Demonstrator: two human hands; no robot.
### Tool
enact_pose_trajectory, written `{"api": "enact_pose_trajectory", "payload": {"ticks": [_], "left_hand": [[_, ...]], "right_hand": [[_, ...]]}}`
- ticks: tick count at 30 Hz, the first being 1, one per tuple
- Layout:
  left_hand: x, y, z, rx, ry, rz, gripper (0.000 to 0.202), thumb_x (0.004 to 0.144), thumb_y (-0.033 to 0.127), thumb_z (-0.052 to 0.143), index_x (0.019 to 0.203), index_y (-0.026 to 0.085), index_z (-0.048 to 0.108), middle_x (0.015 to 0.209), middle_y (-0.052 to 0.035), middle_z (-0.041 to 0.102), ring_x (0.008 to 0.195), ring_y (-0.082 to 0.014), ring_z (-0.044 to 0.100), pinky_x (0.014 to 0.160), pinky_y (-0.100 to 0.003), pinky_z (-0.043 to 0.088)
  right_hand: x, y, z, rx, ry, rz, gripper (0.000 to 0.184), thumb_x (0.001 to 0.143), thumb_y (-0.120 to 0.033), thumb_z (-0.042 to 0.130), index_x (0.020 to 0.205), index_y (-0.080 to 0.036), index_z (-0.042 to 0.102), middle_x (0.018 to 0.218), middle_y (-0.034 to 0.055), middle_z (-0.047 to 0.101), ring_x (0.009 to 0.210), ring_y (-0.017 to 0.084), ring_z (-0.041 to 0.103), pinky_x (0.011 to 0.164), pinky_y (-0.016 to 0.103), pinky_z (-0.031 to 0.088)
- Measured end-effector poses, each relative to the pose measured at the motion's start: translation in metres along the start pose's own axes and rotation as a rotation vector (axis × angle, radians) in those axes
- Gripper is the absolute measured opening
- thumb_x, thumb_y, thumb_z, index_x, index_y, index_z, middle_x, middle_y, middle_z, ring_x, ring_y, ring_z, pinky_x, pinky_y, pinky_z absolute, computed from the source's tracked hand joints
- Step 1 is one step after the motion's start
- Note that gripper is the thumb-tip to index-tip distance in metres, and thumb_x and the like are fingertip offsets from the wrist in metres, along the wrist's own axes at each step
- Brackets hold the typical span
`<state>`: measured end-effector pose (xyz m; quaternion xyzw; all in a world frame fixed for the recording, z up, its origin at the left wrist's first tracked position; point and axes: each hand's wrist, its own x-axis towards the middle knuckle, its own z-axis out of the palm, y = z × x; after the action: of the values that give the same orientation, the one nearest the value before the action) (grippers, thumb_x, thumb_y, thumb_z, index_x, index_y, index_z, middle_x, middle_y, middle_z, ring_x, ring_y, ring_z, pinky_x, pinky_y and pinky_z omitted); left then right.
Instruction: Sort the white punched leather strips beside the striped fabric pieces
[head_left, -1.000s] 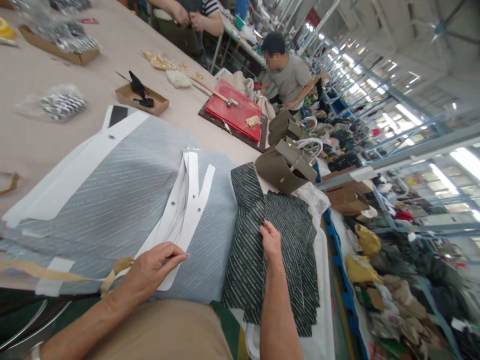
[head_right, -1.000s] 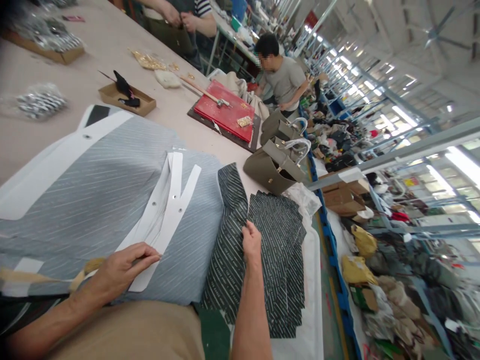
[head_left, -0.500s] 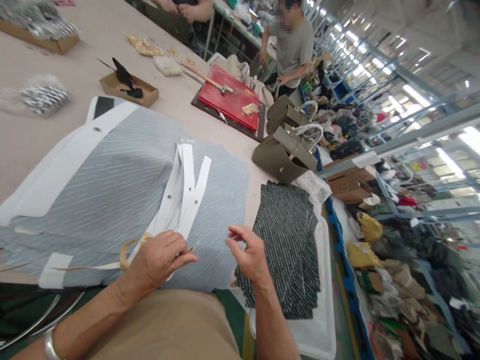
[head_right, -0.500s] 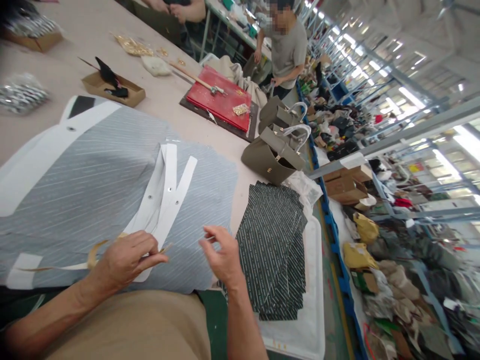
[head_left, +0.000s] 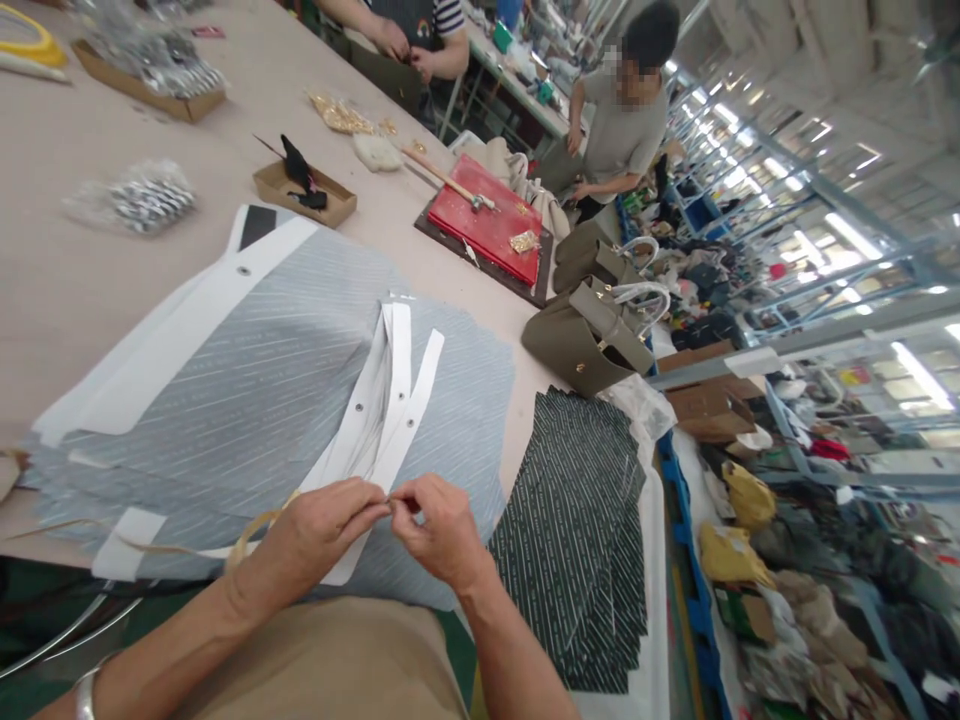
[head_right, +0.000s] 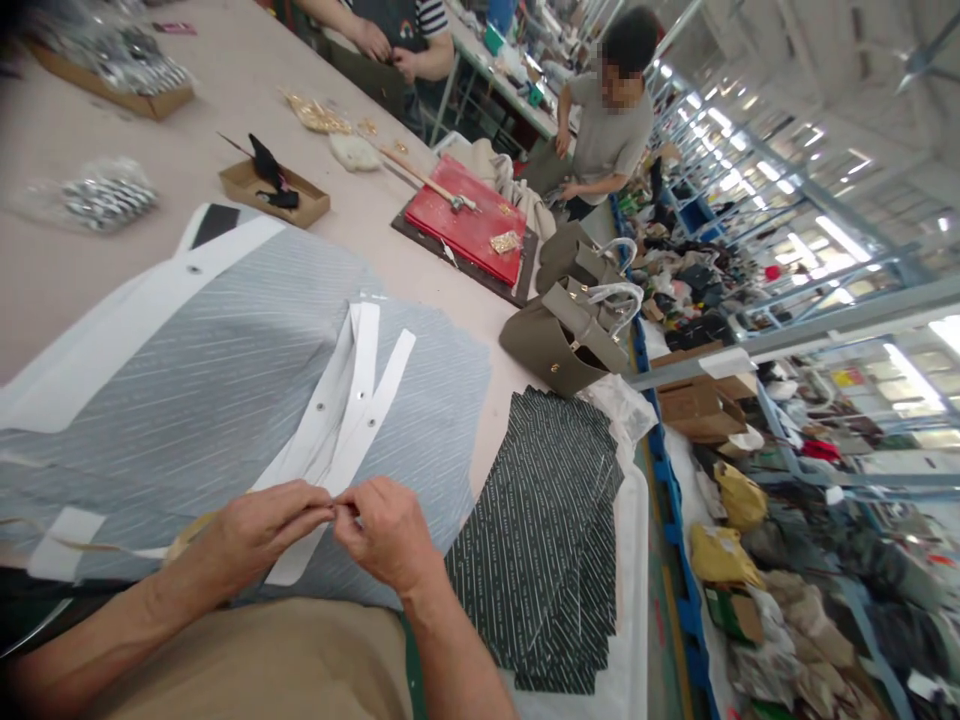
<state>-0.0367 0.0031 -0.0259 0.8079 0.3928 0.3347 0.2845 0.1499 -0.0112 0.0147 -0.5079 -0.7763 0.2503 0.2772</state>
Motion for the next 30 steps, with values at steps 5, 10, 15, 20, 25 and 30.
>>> {"api": "enact_pose_trajectory", "payload": {"ticks": [5,10,15,20,25,30], "left_hand": [[0.008,0.0,-0.006,-0.029,0.057,-0.007,0.028,0.101,0.031,0.045,0.083,0.02,0.063,0.07,0.0011,0.065,0.065,-0.014,0.063,0.063,-0.024,0.045],[0.005,-0.004,0.002,-0.132,-0.041,-0.177,0.023,0.1,0.032,0.045,0.088,0.022,0.062,0.078,0.002,0.067,0.072,-0.0135,0.064,0.068,-0.023,0.047],[-0.003,-0.016,0.011,-0.158,-0.089,-0.277,0.027,0.1,0.033,0.039,0.087,0.023,0.061,0.09,-0.0023,0.064,0.088,-0.0174,0.063,0.08,-0.028,0.049],[-0.006,-0.022,0.012,-0.178,-0.111,-0.325,0.027,0.098,0.034,0.041,0.083,0.023,0.061,0.094,-0.0026,0.062,0.09,-0.0174,0.063,0.081,-0.029,0.05],[-0.005,-0.022,0.011,-0.224,-0.098,-0.347,0.026,0.097,0.034,0.044,0.081,0.023,0.062,0.092,-0.0013,0.064,0.088,-0.0166,0.063,0.08,-0.026,0.05],[-0.001,-0.012,0.007,-0.317,-0.098,-0.333,0.025,0.097,0.032,0.046,0.08,0.022,0.061,0.091,-0.0015,0.066,0.087,-0.0158,0.063,0.08,-0.026,0.049]], "right_hand": [[0.022,0.015,0.022,0.354,0.203,0.484,0.011,0.077,-0.021,0.056,0.071,-0.018,0.065,0.06,-0.0024,0.062,0.054,0.011,0.056,0.055,0.022,0.045],[0.053,0.065,0.032,0.725,0.286,0.767,0.024,0.073,-0.039,0.064,0.076,-0.016,0.066,0.057,-0.0025,0.062,0.048,0.011,0.055,0.051,0.024,0.049],[0.068,0.083,0.042,0.661,0.227,0.774,0.025,0.071,-0.039,0.067,0.076,-0.015,0.069,0.056,-0.0026,0.062,0.05,0.011,0.056,0.049,0.022,0.048],[0.072,0.076,0.045,0.454,0.175,0.71,0.015,0.079,-0.033,0.061,0.079,-0.018,0.066,0.052,-0.0063,0.058,0.048,0.011,0.058,0.05,0.021,0.046],[0.069,0.084,0.046,0.348,0.17,0.831,0.03,0.078,-0.04,0.067,0.097,-0.02,0.056,0.051,-0.0108,0.055,0.037,0.01,0.054,0.039,0.019,0.04],[0.062,0.098,0.047,0.609,0.329,0.977,0.044,0.069,-0.045,0.074,0.095,-0.019,0.049,0.054,-0.011,0.054,0.034,0.008,0.049,0.034,0.019,0.04]]}}
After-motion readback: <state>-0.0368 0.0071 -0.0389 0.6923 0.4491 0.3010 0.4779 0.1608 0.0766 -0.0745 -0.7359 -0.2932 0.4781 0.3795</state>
